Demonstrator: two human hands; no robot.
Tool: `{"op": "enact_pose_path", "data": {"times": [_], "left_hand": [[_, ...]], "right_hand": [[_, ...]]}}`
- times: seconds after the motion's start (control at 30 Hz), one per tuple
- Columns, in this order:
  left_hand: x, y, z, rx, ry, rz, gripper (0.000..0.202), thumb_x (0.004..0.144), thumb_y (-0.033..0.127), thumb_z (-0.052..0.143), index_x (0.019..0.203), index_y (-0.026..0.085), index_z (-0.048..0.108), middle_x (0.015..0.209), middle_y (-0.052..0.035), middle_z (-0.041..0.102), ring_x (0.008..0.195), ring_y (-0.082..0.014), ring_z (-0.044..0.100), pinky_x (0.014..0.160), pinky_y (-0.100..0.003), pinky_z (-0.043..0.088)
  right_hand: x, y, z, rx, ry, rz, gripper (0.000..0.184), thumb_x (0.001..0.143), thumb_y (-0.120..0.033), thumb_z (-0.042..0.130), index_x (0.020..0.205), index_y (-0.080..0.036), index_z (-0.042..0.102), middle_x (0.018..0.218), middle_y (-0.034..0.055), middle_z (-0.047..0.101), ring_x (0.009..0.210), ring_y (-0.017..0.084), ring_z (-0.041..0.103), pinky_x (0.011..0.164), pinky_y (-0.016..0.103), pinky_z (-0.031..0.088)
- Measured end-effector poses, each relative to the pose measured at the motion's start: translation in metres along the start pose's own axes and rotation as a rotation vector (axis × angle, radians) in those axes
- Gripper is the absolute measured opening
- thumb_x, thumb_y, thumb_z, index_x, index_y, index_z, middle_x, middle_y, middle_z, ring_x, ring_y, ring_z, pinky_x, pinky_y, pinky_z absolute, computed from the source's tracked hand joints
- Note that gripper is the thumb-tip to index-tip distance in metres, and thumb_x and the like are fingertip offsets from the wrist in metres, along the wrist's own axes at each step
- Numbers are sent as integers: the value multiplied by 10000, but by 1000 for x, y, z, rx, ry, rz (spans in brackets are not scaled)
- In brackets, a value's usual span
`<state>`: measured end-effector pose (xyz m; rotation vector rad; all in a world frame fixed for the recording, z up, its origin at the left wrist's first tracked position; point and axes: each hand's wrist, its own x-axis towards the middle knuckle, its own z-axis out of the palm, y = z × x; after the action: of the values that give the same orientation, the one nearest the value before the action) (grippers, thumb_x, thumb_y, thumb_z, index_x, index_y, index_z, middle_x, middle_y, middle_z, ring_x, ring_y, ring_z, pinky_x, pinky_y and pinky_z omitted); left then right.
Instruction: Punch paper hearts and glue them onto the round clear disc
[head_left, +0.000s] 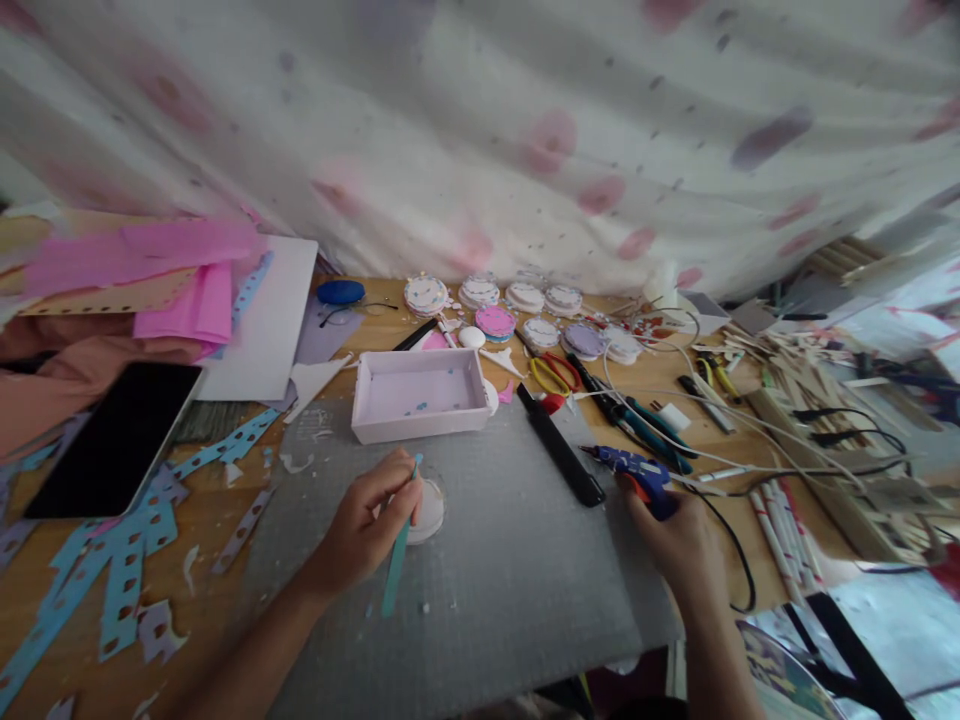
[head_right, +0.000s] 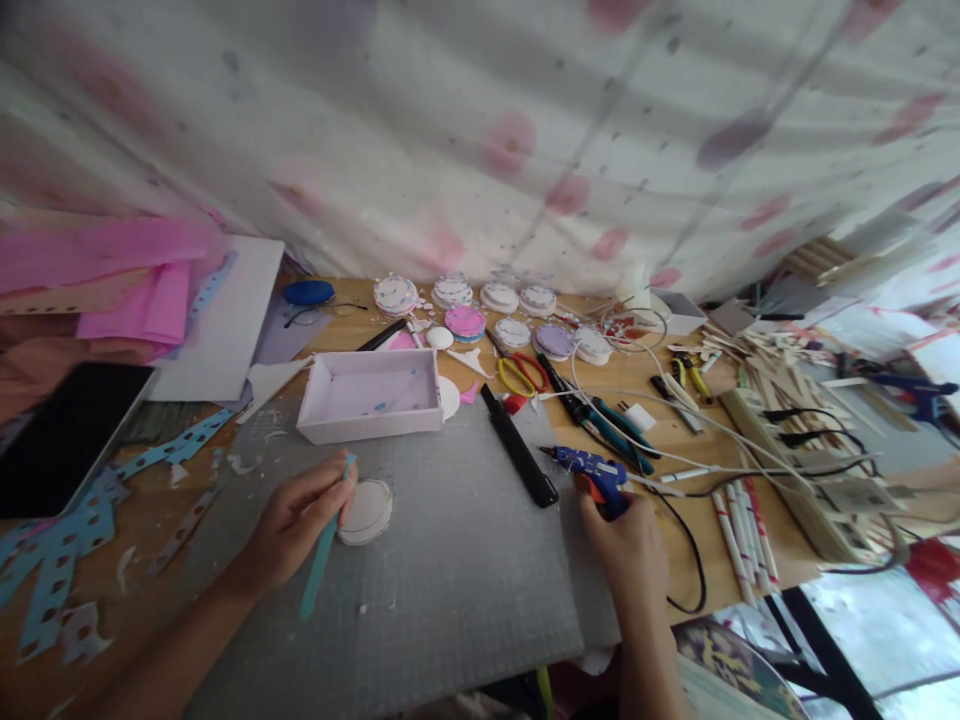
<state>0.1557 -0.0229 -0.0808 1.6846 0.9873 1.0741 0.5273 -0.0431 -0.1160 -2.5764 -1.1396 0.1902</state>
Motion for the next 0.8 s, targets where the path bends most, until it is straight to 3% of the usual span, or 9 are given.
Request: {"op": "enact_pose_path", "data": {"times": [0.1,0.2,0.33,0.43,0.5,0.63,0.8], "left_hand": [[0,0,1,26,3,22,363,968,186,399,605,210,400,620,39,393,678,-146,439,713,-286,350],[0,1,3,44,-2,44,361,961,168,401,602,211,392,616,39,379,679,-149,431,709,-286,349],[0,1,5,69,-16,74,351,952,138,397,610,212,377,618,39,370,668,-148,413,699,-289,340],[0,-1,4,88,-11,84,346,946,117,393,615,213,368,616,41,362,657,-148,401,711,-299,341],[0,-2,4,100,-8,85,343,942,113,393,615,214,368,619,38,370,655,-151,402,704,-307,343],[2,0,4,118,-7,87,337,936,118,392,615,216,364,622,31,376,665,-158,406,681,-318,336],[4,2,6,117,-40,86,324,931,104,393,626,212,378,624,35,383,664,-154,417,693,-328,335]], "right_hand": [[0,6,-11,122,139,23,621,587,-575,721,1016,-154,564,864,130,651,785,345,646,637,430,505],[-12,-12,-20,378,263,-75,538,569,-489,772,953,-201,528,814,29,592,689,238,600,637,375,492],[-41,-72,-18,665,161,-417,326,623,-338,737,844,-219,530,732,-31,567,597,144,535,560,271,463],[-63,-114,0,765,94,-618,229,677,-229,678,858,-224,538,640,-73,541,505,99,491,487,210,432],[-75,-130,15,791,89,-671,152,695,-188,637,802,-220,533,552,-97,495,433,80,448,433,185,396],[-87,-133,36,807,137,-689,135,692,-174,614,716,-222,491,497,-108,478,369,65,413,376,168,352],[-85,-128,39,789,164,-699,129,689,-159,608,712,-222,498,494,-107,502,363,67,428,374,167,362]]}}
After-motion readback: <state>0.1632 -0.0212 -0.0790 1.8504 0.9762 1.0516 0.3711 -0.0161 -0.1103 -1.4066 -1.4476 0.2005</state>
